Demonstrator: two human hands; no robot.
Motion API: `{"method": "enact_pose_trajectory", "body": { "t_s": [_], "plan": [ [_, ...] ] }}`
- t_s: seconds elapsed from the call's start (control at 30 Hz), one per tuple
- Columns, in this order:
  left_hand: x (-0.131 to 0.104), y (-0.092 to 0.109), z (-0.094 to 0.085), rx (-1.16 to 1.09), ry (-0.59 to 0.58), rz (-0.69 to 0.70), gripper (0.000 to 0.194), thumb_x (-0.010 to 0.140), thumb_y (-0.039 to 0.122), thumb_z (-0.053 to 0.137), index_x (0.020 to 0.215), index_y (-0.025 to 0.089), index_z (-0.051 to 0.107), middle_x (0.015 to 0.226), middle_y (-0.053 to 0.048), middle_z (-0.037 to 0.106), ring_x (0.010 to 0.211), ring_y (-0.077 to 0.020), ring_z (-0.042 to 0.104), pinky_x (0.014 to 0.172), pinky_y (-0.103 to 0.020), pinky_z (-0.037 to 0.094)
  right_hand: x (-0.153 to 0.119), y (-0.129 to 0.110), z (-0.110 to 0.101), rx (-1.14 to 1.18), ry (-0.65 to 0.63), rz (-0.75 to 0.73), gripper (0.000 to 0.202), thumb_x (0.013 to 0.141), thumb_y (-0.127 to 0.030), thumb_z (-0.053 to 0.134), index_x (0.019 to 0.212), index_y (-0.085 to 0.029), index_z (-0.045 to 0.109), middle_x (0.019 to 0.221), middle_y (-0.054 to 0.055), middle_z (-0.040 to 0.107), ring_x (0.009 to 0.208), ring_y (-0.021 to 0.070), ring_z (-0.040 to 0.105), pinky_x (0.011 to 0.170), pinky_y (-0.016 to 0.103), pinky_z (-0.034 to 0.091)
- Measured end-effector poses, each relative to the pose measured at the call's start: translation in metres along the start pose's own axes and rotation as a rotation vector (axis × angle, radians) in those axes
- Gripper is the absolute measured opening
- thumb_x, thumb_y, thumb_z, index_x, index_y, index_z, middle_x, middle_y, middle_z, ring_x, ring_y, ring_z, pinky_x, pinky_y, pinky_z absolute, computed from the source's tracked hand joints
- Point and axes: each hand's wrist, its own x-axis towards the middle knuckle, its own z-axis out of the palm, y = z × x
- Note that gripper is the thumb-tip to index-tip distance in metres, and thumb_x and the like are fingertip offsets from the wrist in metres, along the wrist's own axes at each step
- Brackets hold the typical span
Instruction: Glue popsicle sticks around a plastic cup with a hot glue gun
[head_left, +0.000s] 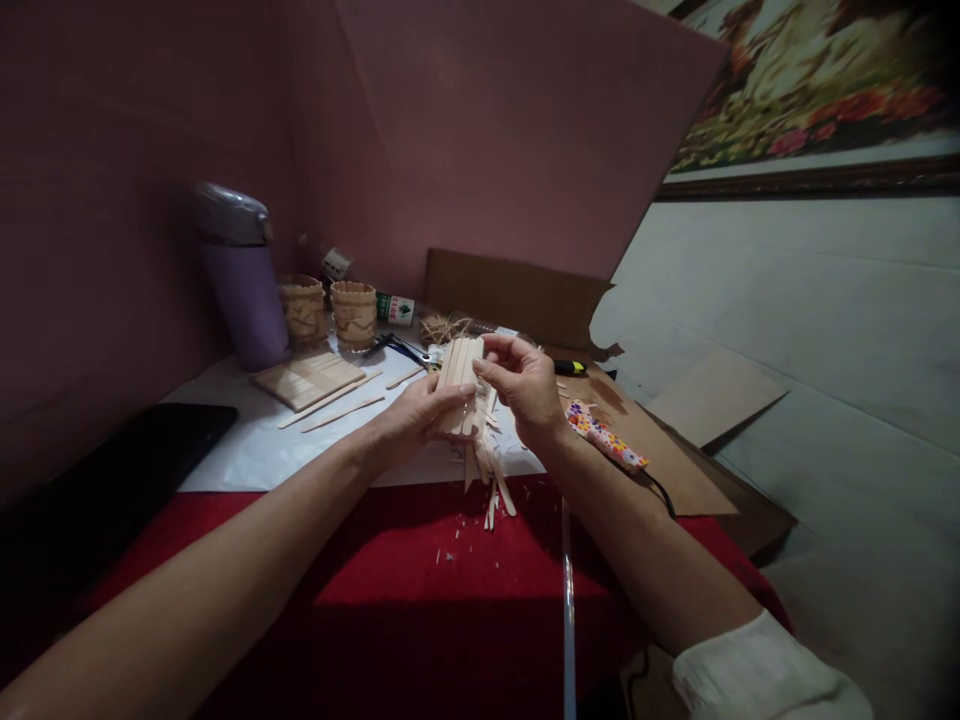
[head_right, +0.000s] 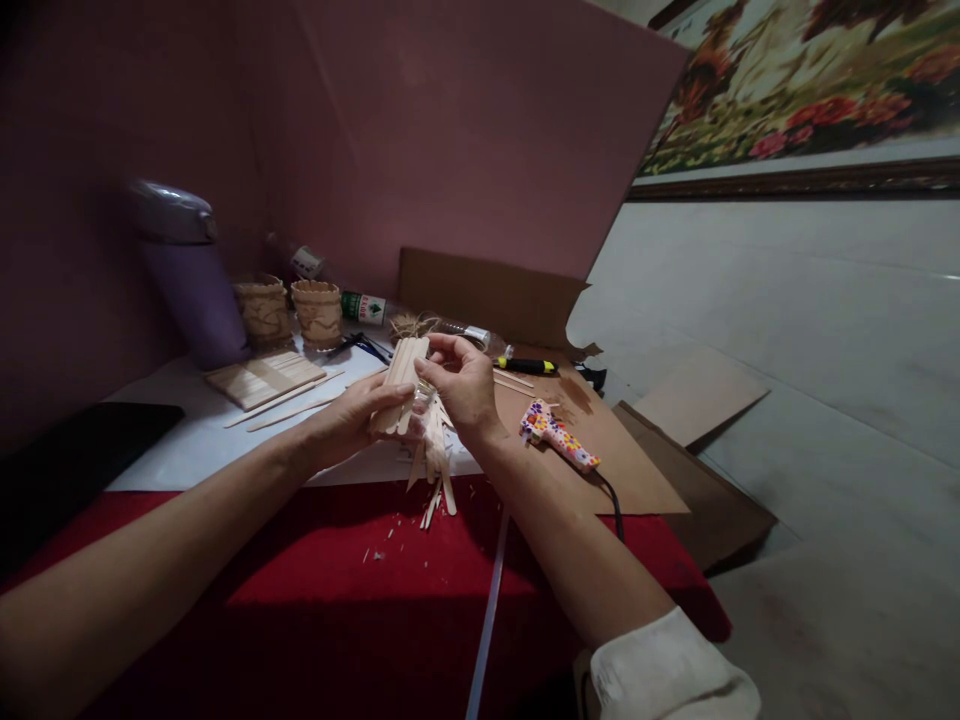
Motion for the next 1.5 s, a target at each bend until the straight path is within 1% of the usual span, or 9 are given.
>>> {"method": "enact_pose_trajectory", "body": {
  "t_s": [0.1, 0.2, 0.27, 0.37, 0.63, 0.87, 1.13, 1.4, 1.5],
  "plan": [
    [0.0, 0.001, 0.0, -0.003, 0.055, 0.014, 0.038, 0.074, 0.031, 0.074, 0.105, 0.014, 0.059, 0.086, -0.006, 0.061, 0.071, -0.0151, 0.059, 0.062, -0.031, 0.056, -0.003, 0.001, 0.0, -0.091, 0.061, -0.12, 0.025, 0.072, -0.03, 0.07, 0.094, -0.019, 0.062, 0.074, -0.003, 0.055, 0.065, 0.0103, 0.049, 0.063, 0.027, 0.042],
    [0.001, 0.003, -0.001, -0.011, 0.135, 0.052, 0.032, 0.075, 0.03, 0.072, 0.099, 0.014, 0.059, 0.084, -0.006, 0.062, 0.074, -0.0165, 0.059, 0.065, -0.035, 0.058, -0.014, -0.002, -0.001, -0.272, 0.096, -0.25, 0.011, 0.081, -0.03, 0.064, 0.082, -0.02, 0.061, 0.075, -0.001, 0.06, 0.069, 0.0125, 0.053, 0.067, 0.029, 0.043],
    [0.002, 0.003, -0.002, -0.025, 0.176, 0.084, 0.03, 0.075, 0.03, 0.071, 0.097, 0.014, 0.059, 0.084, -0.006, 0.062, 0.072, -0.0162, 0.059, 0.065, -0.036, 0.058, -0.022, -0.004, -0.001, -0.383, 0.064, -0.267, 0.011, 0.084, -0.029, 0.062, 0.078, -0.02, 0.061, 0.072, 0.0, 0.061, 0.067, 0.0132, 0.053, 0.064, 0.029, 0.042],
    [0.004, 0.003, -0.003, -0.048, 0.203, 0.118, 0.032, 0.075, 0.031, 0.072, 0.098, 0.013, 0.059, 0.089, -0.007, 0.063, 0.073, -0.0162, 0.06, 0.07, -0.038, 0.057, -0.032, -0.004, -0.001, -0.503, 0.007, -0.298, 0.009, 0.085, -0.024, 0.06, 0.083, -0.019, 0.067, 0.077, 0.002, 0.065, 0.067, 0.0141, 0.055, 0.064, 0.029, 0.043],
    [0.007, -0.002, -0.007, -0.076, 0.205, 0.141, 0.032, 0.074, 0.032, 0.074, 0.097, 0.015, 0.059, 0.092, -0.005, 0.064, 0.081, -0.0176, 0.062, 0.068, -0.034, 0.057, -0.04, 0.002, 0.003, -0.635, -0.062, -0.545, 0.017, 0.087, -0.014, 0.055, 0.092, -0.019, 0.071, 0.083, 0.004, 0.066, 0.075, 0.0154, 0.059, 0.067, 0.03, 0.046],
    [0.008, -0.003, -0.009, -0.088, 0.19, 0.152, 0.037, 0.072, 0.033, 0.077, 0.1, 0.016, 0.059, 0.092, -0.004, 0.064, 0.081, -0.0175, 0.062, 0.065, -0.031, 0.056, -0.042, 0.003, 0.003, -0.634, -0.069, -0.558, 0.018, 0.088, -0.014, 0.055, 0.092, -0.018, 0.072, 0.081, 0.004, 0.064, 0.074, 0.0157, 0.059, 0.067, 0.031, 0.047],
    [0.008, -0.004, -0.01, -0.046, 0.299, 0.215, 0.045, 0.067, 0.029, 0.081, 0.101, 0.015, 0.056, 0.082, -0.002, 0.063, 0.068, -0.0141, 0.061, 0.057, -0.025, 0.049, -0.041, 0.005, 0.002, -0.61, -0.026, -0.532, 0.018, 0.087, -0.015, 0.056, 0.093, -0.021, 0.071, 0.082, 0.003, 0.065, 0.073, 0.0146, 0.058, 0.066, 0.03, 0.048],
    [0.01, -0.007, -0.014, -0.033, 0.209, 0.261, 0.046, 0.07, 0.031, 0.08, 0.107, 0.015, 0.057, 0.092, -0.004, 0.066, 0.078, -0.0155, 0.064, 0.069, -0.028, 0.051, -0.043, 0.007, 0.002, -0.618, -0.078, -0.575, 0.023, 0.085, -0.011, 0.054, 0.096, -0.019, 0.072, 0.082, 0.004, 0.063, 0.073, 0.0153, 0.059, 0.063, 0.029, 0.047],
    [0.011, -0.008, -0.015, -0.011, 0.209, 0.243, 0.046, 0.07, 0.032, 0.08, 0.106, 0.015, 0.057, 0.09, -0.004, 0.066, 0.076, -0.0163, 0.063, 0.068, -0.029, 0.05, -0.042, 0.005, 0.002, -0.596, -0.023, -0.553, 0.019, 0.087, -0.015, 0.054, 0.093, -0.019, 0.071, 0.082, 0.003, 0.063, 0.073, 0.0153, 0.058, 0.065, 0.029, 0.047]
  ]
}}
